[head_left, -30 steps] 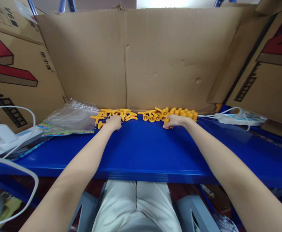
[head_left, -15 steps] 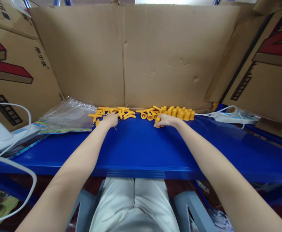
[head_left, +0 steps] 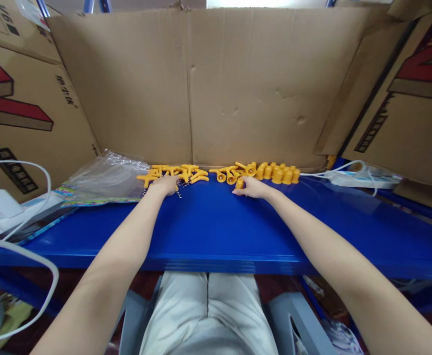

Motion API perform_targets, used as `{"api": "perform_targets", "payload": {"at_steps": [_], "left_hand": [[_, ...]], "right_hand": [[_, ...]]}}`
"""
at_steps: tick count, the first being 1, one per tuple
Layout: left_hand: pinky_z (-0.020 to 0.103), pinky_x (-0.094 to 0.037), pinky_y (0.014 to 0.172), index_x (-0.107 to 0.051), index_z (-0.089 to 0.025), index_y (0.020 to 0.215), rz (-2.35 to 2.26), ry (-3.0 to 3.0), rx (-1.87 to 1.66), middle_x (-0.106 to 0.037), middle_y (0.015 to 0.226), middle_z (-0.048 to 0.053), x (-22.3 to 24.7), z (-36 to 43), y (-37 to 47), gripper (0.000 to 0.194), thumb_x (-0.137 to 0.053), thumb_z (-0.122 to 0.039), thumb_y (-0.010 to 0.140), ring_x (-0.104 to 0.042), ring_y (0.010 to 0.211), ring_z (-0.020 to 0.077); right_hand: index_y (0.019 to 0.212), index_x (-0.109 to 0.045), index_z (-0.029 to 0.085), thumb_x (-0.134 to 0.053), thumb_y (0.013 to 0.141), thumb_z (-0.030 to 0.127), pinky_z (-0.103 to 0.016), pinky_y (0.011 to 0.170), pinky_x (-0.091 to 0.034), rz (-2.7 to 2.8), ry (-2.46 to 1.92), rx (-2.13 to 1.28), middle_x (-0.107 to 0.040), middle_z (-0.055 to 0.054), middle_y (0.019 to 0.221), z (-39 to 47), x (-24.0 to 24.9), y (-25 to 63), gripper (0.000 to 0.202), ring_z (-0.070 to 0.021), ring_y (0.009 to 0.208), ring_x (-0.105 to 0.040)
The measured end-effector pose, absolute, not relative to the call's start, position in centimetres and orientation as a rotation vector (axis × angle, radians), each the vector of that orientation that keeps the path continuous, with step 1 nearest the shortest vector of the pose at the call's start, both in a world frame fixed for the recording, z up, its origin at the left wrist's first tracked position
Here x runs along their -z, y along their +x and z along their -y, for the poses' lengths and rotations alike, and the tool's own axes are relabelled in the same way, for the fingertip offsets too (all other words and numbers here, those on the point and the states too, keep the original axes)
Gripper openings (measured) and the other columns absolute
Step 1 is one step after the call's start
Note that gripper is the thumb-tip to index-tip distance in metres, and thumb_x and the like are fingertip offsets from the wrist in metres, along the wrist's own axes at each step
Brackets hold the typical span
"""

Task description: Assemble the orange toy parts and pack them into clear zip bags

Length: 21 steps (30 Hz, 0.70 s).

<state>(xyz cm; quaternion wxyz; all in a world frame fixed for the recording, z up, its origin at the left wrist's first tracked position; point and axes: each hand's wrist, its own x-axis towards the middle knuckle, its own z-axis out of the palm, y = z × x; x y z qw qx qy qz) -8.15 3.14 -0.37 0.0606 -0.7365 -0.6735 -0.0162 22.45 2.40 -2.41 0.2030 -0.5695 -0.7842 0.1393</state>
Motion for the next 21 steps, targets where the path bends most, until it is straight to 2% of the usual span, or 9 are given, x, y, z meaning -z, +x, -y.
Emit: {"api": "perform_targets", "payload": {"at_steps": [3, 7, 10, 14, 17, 21], "left_hand": [[0.039, -0.048, 0.086, -0.057, -0.025, 0.117, 2.093, -2.142, 0.051, -0.063, 0.12, 0.012, 0.4, -3.1, -8.1, 0.038, -0.044, -0.016, 0.082, -0.06, 0.108, 0.0279], [0.044, -0.044, 0.091, -0.051, -0.023, 0.126, 2.154, -1.983, 0.281, -0.057, 0.122, 0.017, -0.6, -2.5, -7.7, 0.038, -0.039, -0.027, 0.091, -0.057, 0.111, 0.0313], [0.044, -0.042, 0.092, -0.049, -0.025, 0.13, 2.101, -1.933, 0.476, -0.054, 0.121, 0.017, -1.3, -2.0, -7.1, 0.04, -0.033, -0.032, 0.094, -0.058, 0.108, 0.0315], [0.039, -0.043, 0.09, -0.048, -0.025, 0.13, 1.907, -2.062, 0.63, -0.055, 0.115, 0.012, -1.2, -1.7, -6.2, 0.04, -0.033, -0.033, 0.094, -0.059, 0.105, 0.0287], [0.036, -0.044, 0.089, -0.053, -0.023, 0.125, 1.737, -2.205, 0.68, -0.058, 0.11, 0.01, -0.7, -1.6, -5.4, 0.037, -0.04, -0.033, 0.091, -0.06, 0.102, 0.0257], [0.034, -0.046, 0.086, -0.058, -0.021, 0.117, 1.546, -2.394, 0.65, -0.064, 0.108, 0.009, -0.2, -1.4, -4.4, 0.036, -0.049, -0.03, 0.084, -0.061, 0.098, 0.0237]], "right_hand": [[0.073, -0.053, 0.02, -0.071, 0.072, 0.034, -0.027, 0.063, -0.046, 2.203, -1.599, -0.311, -0.063, -0.001, 0.073, -2.1, 2.2, 22.2, 0.022, -0.0169, 0.071, -0.06], [0.079, -0.056, 0.019, -0.07, 0.074, 0.035, -0.029, 0.068, -0.048, 2.223, -1.611, -0.279, -0.066, -0.004, 0.082, -2.0, 2.2, 22.0, 0.021, -0.0199, 0.078, -0.063], [0.084, -0.057, 0.019, -0.069, 0.075, 0.036, -0.03, 0.072, -0.049, 2.218, -1.636, -0.241, -0.067, -0.007, 0.09, -2.0, 2.4, 21.8, 0.022, -0.0218, 0.084, -0.064], [0.09, -0.056, 0.017, -0.065, 0.079, 0.033, -0.033, 0.075, -0.049, 2.255, -1.641, -0.176, -0.066, -0.009, 0.092, -2.0, 2.6, 21.3, 0.021, -0.0235, 0.086, -0.064], [0.101, -0.054, 0.014, -0.062, 0.081, 0.025, -0.032, 0.075, -0.048, 2.251, -1.627, -0.109, -0.066, -0.011, 0.09, -2.0, 2.6, 21.0, 0.025, -0.0244, 0.086, -0.064], [0.102, -0.053, 0.014, -0.066, 0.075, 0.018, -0.031, 0.073, -0.048, 2.244, -1.544, -0.023, -0.066, -0.011, 0.092, -2.3, 2.6, 21.2, 0.03, -0.0233, 0.085, -0.064]]}}
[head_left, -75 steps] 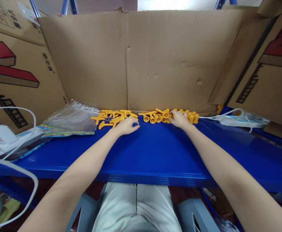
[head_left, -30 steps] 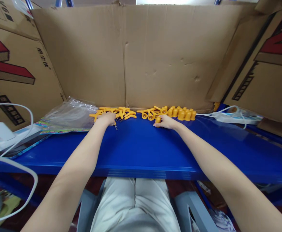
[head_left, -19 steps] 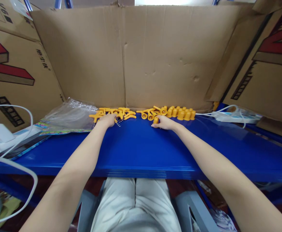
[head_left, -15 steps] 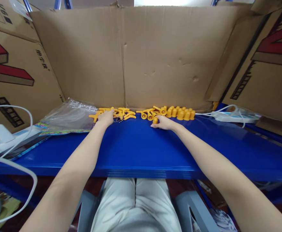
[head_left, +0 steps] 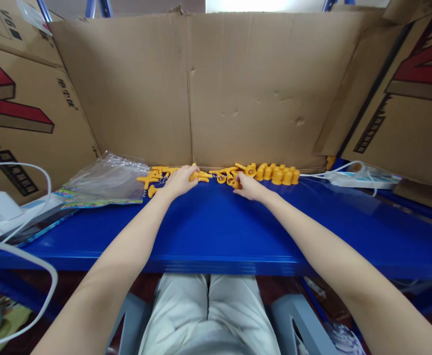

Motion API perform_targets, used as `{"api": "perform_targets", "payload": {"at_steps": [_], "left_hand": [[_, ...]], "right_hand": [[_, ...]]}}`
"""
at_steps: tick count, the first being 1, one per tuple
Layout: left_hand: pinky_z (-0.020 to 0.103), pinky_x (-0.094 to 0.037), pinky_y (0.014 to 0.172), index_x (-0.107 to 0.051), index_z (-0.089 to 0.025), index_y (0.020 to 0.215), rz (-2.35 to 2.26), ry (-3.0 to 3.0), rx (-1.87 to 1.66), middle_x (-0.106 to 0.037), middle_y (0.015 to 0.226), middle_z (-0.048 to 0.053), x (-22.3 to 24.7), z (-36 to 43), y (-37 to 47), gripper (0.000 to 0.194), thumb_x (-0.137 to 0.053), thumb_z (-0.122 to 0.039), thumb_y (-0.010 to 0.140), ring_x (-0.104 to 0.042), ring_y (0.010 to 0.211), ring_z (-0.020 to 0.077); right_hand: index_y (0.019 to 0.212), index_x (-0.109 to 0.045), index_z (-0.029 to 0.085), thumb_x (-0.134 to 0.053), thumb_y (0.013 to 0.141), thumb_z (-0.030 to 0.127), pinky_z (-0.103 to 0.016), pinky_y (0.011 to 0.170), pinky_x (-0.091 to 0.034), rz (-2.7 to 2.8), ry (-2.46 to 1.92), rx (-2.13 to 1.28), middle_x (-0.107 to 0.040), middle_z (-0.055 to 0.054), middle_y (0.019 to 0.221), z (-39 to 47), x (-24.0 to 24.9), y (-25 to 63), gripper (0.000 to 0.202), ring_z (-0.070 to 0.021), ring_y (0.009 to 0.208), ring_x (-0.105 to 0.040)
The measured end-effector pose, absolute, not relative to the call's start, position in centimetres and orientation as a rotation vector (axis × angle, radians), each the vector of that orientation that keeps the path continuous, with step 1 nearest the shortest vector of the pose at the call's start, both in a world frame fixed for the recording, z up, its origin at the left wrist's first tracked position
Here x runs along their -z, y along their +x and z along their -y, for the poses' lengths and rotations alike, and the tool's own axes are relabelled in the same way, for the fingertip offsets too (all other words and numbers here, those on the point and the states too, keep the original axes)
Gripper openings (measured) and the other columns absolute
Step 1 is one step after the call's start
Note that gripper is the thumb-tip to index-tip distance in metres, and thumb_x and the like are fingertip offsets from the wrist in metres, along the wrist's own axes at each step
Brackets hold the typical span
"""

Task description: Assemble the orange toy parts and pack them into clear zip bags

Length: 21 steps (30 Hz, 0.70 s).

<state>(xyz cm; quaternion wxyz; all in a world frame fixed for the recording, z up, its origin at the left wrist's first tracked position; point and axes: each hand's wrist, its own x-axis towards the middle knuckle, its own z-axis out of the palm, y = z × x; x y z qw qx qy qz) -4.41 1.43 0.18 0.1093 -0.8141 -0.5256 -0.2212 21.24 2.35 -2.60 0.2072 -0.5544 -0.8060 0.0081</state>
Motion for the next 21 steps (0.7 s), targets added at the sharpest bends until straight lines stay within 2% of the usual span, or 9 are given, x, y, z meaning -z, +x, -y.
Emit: {"api": "perform_targets", "payload": {"at_steps": [2, 5, 13, 16, 21], "left_hand": [[0.033, -0.047, 0.084, -0.061, -0.022, 0.112, 1.517, -2.454, 0.606, -0.067, 0.105, 0.007, -0.07, -1.21, -3.96, 0.034, -0.052, -0.028, 0.08, -0.062, 0.095, 0.0232], [0.032, -0.047, 0.081, -0.065, -0.022, 0.104, 1.522, -2.49, 0.56, -0.07, 0.099, 0.005, -0.12, -0.86, -3.5, 0.031, -0.054, -0.028, 0.076, -0.064, 0.092, 0.0231], [0.033, -0.048, 0.079, -0.066, -0.021, 0.101, 1.532, -2.48, 0.472, -0.071, 0.094, 0.006, -0.21, -0.79, -3.58, 0.032, -0.054, -0.028, 0.072, -0.065, 0.09, 0.0252], [0.033, -0.049, 0.079, -0.066, -0.02, 0.1, 1.554, -2.466, 0.439, -0.072, 0.092, 0.006, -0.14, -0.93, -3.68, 0.032, -0.054, -0.028, 0.071, -0.065, 0.088, 0.025], [0.034, -0.049, 0.08, -0.067, -0.02, 0.103, 1.535, -2.498, 0.454, -0.071, 0.092, 0.006, 0.08, -1.05, -3.44, 0.033, -0.053, -0.029, 0.074, -0.065, 0.089, 0.0245]], "right_hand": [[0.094, -0.056, 0.015, -0.069, 0.071, 0.016, -0.03, 0.075, -0.047, 2.279, -1.451, 0.04, -0.066, -0.009, 0.093, -2.58, 2.6, 21.35, 0.026, -0.0225, 0.086, -0.064], [0.086, -0.061, 0.015, -0.066, 0.071, 0.013, -0.03, 0.079, -0.047, 2.347, -1.297, 0.068, -0.068, -0.009, 0.094, -2.75, 2.63, 21.27, 0.016, -0.0221, 0.09, -0.064], [0.101, -0.068, 0.014, -0.066, 0.076, 0.016, -0.034, 0.084, -0.048, 2.319, -1.398, 0.048, -0.07, -0.012, 0.104, -2.64, 2.74, 21.37, 0.025, -0.0256, 0.098, -0.065], [0.101, -0.069, 0.015, -0.066, 0.076, 0.016, -0.034, 0.085, -0.048, 2.33, -1.406, 0.048, -0.07, -0.012, 0.103, -2.75, 2.78, 21.62, 0.025, -0.0257, 0.097, -0.065], [0.103, -0.068, 0.015, -0.067, 0.077, 0.019, -0.036, 0.089, -0.047, 2.377, -1.179, 0.077, -0.068, -0.011, 0.104, -2.88, 3.13, 21.1, 0.026, -0.0241, 0.097, -0.063]]}}
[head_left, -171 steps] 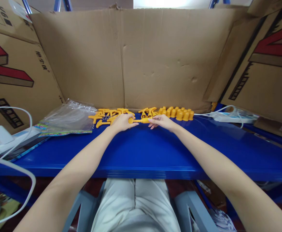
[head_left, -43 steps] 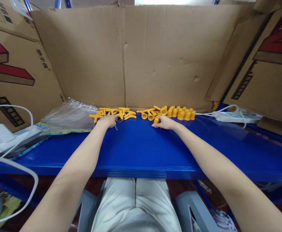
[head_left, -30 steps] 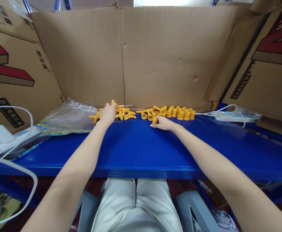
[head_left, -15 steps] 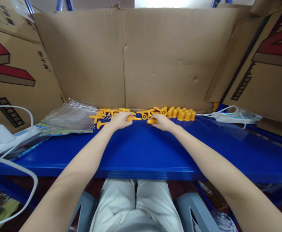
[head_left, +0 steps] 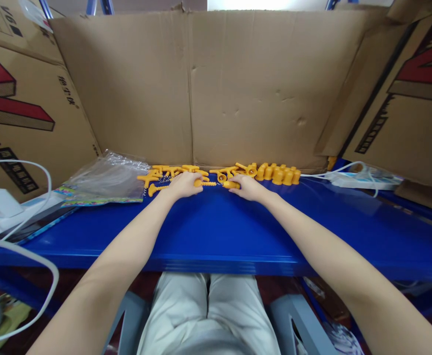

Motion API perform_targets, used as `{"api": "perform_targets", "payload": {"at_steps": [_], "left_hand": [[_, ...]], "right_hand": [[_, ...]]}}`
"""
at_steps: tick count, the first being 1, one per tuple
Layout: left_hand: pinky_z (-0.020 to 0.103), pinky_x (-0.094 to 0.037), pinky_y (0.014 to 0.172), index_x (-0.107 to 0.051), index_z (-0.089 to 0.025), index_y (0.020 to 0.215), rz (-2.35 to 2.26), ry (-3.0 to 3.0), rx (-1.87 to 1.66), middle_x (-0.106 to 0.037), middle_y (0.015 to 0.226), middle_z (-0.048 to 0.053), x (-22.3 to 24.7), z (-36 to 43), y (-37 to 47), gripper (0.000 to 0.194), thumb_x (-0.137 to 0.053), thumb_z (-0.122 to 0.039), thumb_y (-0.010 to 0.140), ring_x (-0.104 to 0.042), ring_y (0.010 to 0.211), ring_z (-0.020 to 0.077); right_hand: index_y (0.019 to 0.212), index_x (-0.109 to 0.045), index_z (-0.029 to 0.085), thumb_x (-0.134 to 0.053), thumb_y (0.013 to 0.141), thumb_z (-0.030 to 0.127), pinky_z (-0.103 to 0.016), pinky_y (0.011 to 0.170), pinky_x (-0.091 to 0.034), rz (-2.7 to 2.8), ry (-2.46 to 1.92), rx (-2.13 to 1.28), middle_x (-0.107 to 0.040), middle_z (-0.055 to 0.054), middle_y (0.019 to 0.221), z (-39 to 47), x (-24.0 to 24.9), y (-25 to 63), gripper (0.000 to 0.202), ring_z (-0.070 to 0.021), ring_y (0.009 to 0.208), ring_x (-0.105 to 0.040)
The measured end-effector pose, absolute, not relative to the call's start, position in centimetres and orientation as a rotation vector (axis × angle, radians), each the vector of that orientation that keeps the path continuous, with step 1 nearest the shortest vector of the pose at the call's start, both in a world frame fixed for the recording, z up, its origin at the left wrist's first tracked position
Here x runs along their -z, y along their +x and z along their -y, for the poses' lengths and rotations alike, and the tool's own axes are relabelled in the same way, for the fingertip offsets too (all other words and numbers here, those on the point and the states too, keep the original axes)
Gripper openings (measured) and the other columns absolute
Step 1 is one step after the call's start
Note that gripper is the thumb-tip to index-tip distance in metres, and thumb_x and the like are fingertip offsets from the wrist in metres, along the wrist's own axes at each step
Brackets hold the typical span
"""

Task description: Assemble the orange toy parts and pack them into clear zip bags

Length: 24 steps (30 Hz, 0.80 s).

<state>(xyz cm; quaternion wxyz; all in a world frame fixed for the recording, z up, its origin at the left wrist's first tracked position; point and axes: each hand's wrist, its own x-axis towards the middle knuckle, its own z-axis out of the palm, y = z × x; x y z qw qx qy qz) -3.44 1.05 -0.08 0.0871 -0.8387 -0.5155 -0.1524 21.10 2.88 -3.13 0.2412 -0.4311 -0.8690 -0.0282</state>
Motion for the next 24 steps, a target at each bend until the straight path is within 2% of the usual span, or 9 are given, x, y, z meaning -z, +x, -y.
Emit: {"api": "perform_targets", "payload": {"at_steps": [5, 11, 14, 17, 20, 24], "left_hand": [[0.032, -0.048, 0.085, -0.06, -0.019, 0.116, 1.4, -2.546, 0.509, -0.068, 0.108, 0.008, 0.9, -1.5, -3.1, 0.037, -0.048, -0.028, 0.081, -0.063, 0.1, 0.0229], [0.034, -0.047, 0.087, -0.055, -0.02, 0.12, 1.391, -2.574, 0.5, -0.065, 0.116, 0.008, 1.6, -2.0, -3.3, 0.039, -0.049, -0.034, 0.085, -0.061, 0.105, 0.0237], [0.032, -0.047, 0.084, -0.058, -0.021, 0.117, 1.424, -2.57, 0.492, -0.067, 0.111, 0.006, 1.5, -1.9, -3.3, 0.037, -0.052, -0.032, 0.081, -0.062, 0.101, 0.023], [0.031, -0.048, 0.079, -0.063, -0.023, 0.108, 1.504, -2.532, 0.469, -0.07, 0.1, 0.005, 1.4, -1.8, -3.3, 0.033, -0.053, -0.03, 0.077, -0.064, 0.094, 0.0232], [0.03, -0.047, 0.074, -0.066, -0.023, 0.1, 1.581, -2.508, 0.443, -0.071, 0.09, 0.004, 1.2, -1.9, -3.3, 0.029, -0.054, -0.032, 0.075, -0.065, 0.087, 0.0227], [0.03, -0.047, 0.073, -0.066, -0.022, 0.1, 1.588, -2.513, 0.469, -0.071, 0.087, 0.004, 1.1, -2.0, -3.4, 0.03, -0.055, -0.032, 0.074, -0.065, 0.085, 0.0225]], "right_hand": [[0.116, -0.063, 0.015, -0.059, 0.085, 0.022, -0.038, 0.089, -0.046, 2.374, -1.015, 0.101, -0.063, -0.012, 0.105, -2.6, 3.4, 20.4, 0.032, -0.0232, 0.096, -0.061], [0.123, -0.058, 0.017, -0.055, 0.087, 0.024, -0.04, 0.093, -0.045, 2.361, -0.991, 0.045, -0.059, -0.012, 0.108, -2.5, 3.6, 20.3, 0.037, -0.0233, 0.1, -0.059], [0.123, -0.058, 0.016, -0.055, 0.086, 0.024, -0.044, 0.095, -0.044, 2.363, -0.997, -0.018, -0.059, -0.014, 0.112, -2.7, 3.7, 20.2, 0.038, -0.025, 0.104, -0.059], [0.122, -0.055, 0.018, -0.064, 0.079, 0.023, -0.047, 0.098, -0.043, 2.311, -0.945, -0.122, -0.058, -0.013, 0.115, -3.2, 3.8, 20.4, 0.044, -0.0258, 0.108, -0.057], [0.118, -0.051, 0.019, -0.069, 0.073, 0.02, -0.043, 0.088, -0.05, 2.207, -0.929, -0.393, -0.059, -0.011, 0.114, -3.6, 3.8, 21.1, 0.049, -0.021, 0.097, -0.062], [0.099, -0.052, 0.017, -0.074, 0.069, 0.023, -0.033, 0.077, -0.055, 2.021, -0.952, -0.785, -0.064, -0.008, 0.101, -3.4, 3.3, 21.8, 0.037, -0.0148, 0.079, -0.066]]}}
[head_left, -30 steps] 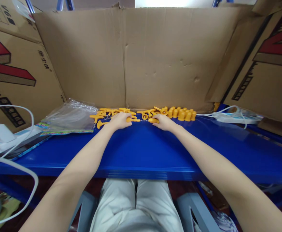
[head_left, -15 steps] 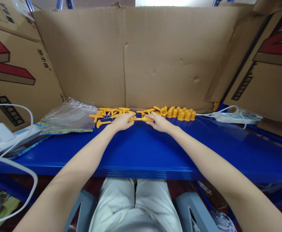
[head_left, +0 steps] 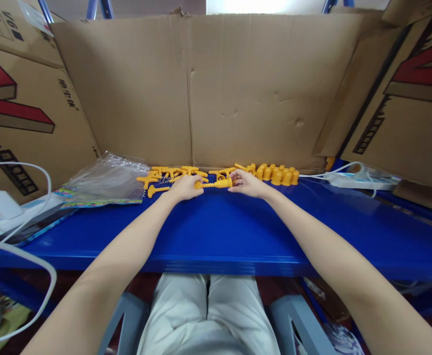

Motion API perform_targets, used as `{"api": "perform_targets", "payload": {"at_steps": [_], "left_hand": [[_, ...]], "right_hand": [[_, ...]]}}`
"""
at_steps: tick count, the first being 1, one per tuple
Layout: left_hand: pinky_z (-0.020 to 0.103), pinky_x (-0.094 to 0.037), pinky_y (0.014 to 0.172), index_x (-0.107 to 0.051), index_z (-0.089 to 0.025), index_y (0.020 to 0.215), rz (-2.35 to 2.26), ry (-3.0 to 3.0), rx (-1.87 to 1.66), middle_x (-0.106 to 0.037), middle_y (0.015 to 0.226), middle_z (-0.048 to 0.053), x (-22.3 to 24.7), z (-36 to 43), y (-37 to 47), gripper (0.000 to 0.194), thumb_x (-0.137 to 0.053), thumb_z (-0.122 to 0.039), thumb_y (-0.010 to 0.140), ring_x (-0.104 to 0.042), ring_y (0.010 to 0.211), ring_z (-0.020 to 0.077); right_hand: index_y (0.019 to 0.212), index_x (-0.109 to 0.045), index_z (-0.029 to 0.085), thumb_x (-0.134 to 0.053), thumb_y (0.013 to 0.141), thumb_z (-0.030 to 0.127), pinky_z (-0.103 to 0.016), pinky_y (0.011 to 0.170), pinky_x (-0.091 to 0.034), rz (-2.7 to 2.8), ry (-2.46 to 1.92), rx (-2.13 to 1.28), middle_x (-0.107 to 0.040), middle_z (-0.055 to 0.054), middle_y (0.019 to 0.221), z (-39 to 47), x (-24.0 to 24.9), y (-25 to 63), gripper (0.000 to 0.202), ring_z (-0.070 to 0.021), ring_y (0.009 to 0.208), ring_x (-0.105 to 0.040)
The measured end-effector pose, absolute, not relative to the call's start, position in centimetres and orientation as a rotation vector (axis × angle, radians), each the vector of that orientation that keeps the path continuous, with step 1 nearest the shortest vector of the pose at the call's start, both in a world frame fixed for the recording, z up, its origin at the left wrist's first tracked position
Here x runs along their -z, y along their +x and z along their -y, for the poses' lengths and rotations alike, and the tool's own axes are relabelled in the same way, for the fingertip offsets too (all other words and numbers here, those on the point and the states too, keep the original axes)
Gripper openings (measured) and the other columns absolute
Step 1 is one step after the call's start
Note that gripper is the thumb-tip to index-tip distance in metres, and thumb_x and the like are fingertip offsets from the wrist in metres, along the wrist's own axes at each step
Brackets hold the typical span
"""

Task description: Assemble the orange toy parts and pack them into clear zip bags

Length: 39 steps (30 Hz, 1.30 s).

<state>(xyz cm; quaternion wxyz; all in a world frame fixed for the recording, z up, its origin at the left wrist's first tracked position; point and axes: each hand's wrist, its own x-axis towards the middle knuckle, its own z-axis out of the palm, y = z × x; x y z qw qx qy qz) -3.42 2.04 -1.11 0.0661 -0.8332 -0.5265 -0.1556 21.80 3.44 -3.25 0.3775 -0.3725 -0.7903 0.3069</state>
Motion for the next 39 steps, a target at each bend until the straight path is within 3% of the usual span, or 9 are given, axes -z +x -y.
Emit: {"api": "perform_targets", "payload": {"at_steps": [3, 6, 11, 17, 20, 22, 26, 33, 39], "left_hand": [[0.03, -0.047, 0.075, -0.066, -0.021, 0.102, 1.563, -2.497, 0.488, -0.071, 0.089, 0.005, 1.1, -1.9, -3.3, 0.032, -0.055, -0.032, 0.074, -0.065, 0.088, 0.0234], [0.03, -0.048, 0.076, -0.066, -0.021, 0.102, 1.531, -2.51, 0.548, -0.071, 0.091, 0.006, 1.0, -1.6, -3.1, 0.032, -0.055, -0.031, 0.073, -0.065, 0.089, 0.0233], [0.03, -0.048, 0.073, -0.065, -0.021, 0.099, 1.529, -2.524, 0.623, -0.071, 0.086, 0.004, 1.1, -1.5, -2.9, 0.03, -0.058, -0.033, 0.073, -0.066, 0.085, 0.022], [0.03, -0.048, 0.072, -0.064, -0.021, 0.101, 1.525, -2.542, 0.636, -0.071, 0.086, 0.005, 1.1, -2.1, -3.2, 0.037, -0.06, -0.045, 0.073, -0.066, 0.085, 0.023], [0.03, -0.047, 0.071, -0.064, -0.021, 0.1, 1.521, -2.522, 0.636, -0.071, 0.089, 0.005, 1.1, -2.1, -3.3, 0.037, -0.06, -0.047, 0.073, -0.066, 0.086, 0.0233], [0.029, -0.047, 0.071, -0.064, -0.021, 0.099, 1.524, -2.507, 0.634, -0.071, 0.09, 0.005, 1.1, -2.1, -3.3, 0.037, -0.06, -0.047, 0.073, -0.066, 0.086, 0.0232], [0.029, -0.046, 0.069, -0.064, -0.021, 0.098, 1.527, -2.5, 0.631, -0.071, 0.087, 0.004, 1.2, -2.1, -3.4, 0.036, -0.059, -0.048, 0.073, -0.065, 0.085, 0.0228], [0.03, -0.046, 0.07, -0.064, -0.021, 0.098, 1.514, -2.52, 0.652, -0.07, 0.086, 0.004, 1.2, -2.0, -3.4, 0.037, -0.06, -0.049, 0.073, -0.065, 0.084, 0.0234], [0.029, -0.045, 0.069, -0.064, -0.021, 0.098, 1.502, -2.516, 0.647, -0.07, 0.086, 0.004, 1.1, -2.1, -3.4, 0.039, -0.059, -0.051, 0.073, -0.065, 0.084, 0.0227]], "right_hand": [[0.081, -0.055, 0.015, -0.072, 0.074, 0.041, -0.029, 0.068, -0.055, 1.985, -1.033, -0.971, -0.068, -0.007, 0.08, -2.7, 2.6, 21.7, 0.032, -0.0137, 0.065, -0.066], [0.067, -0.057, 0.014, -0.053, 0.085, 0.058, -0.021, 0.046, -0.048, 1.933, -1.156, -1.065, -0.065, -0.007, 0.061, -1.9, 2.1, 21.2, 0.047, -0.0107, 0.046, -0.06], [0.059, -0.055, 0.015, -0.036, 0.091, 0.061, -0.016, 0.028, -0.028, 1.839, -1.255, -1.103, -0.054, -0.003, 0.041, -1.5, 1.8, 20.6, 0.06, -0.0055, 0.029, -0.044], [0.086, -0.062, 0.013, -0.035, 0.093, 0.059, -0.016, 0.033, -0.036, 1.824, -1.307, -1.17, -0.068, -0.008, 0.066, -1.1, 1.3, 21.0, 0.053, -0.0072, 0.038, -0.054], [0.118, -0.056, 0.017, -0.059, 0.088, 0.041, -0.017, 0.049, -0.049, 1.864, -1.229, -1.174, -0.068, -0.011, 0.106, -0.9, 1.0, 21.5, 0.038, -0.0095, 0.06, -0.066], [0.129, -0.049, 0.021, -0.07, 0.081, 0.026, -0.019, 0.058, -0.053, 1.9, -1.166, -1.155, -0.063, -0.011, 0.119, -0.9, 0.9, 21.8, 0.052, -0.0103, 0.071, -0.068], [0.122, -0.055, 0.017, -0.07, 0.078, 0.018, -0.02, 0.059, -0.053, 1.9, -1.156, -1.141, -0.067, -0.011, 0.11, -1.1, 0.9, 21.9, 0.046, -0.011, 0.07, -0.067], [0.092, -0.065, 0.011, -0.067, 0.084, 0.031, -0.017, 0.055, -0.05, 1.885, -1.19, -1.16, -0.072, -0.009, 0.082, -0.7, 0.7, 21.6, 0.022, -0.0102, 0.063, -0.066], [0.076, -0.063, 0.012, -0.046, 0.091, 0.055, -0.017, 0.041, -0.044, 1.812, -1.241, -1.245, -0.065, -0.007, 0.058, -1.0, 1.2, 21.1, 0.048, -0.0099, 0.046, -0.059]]}}
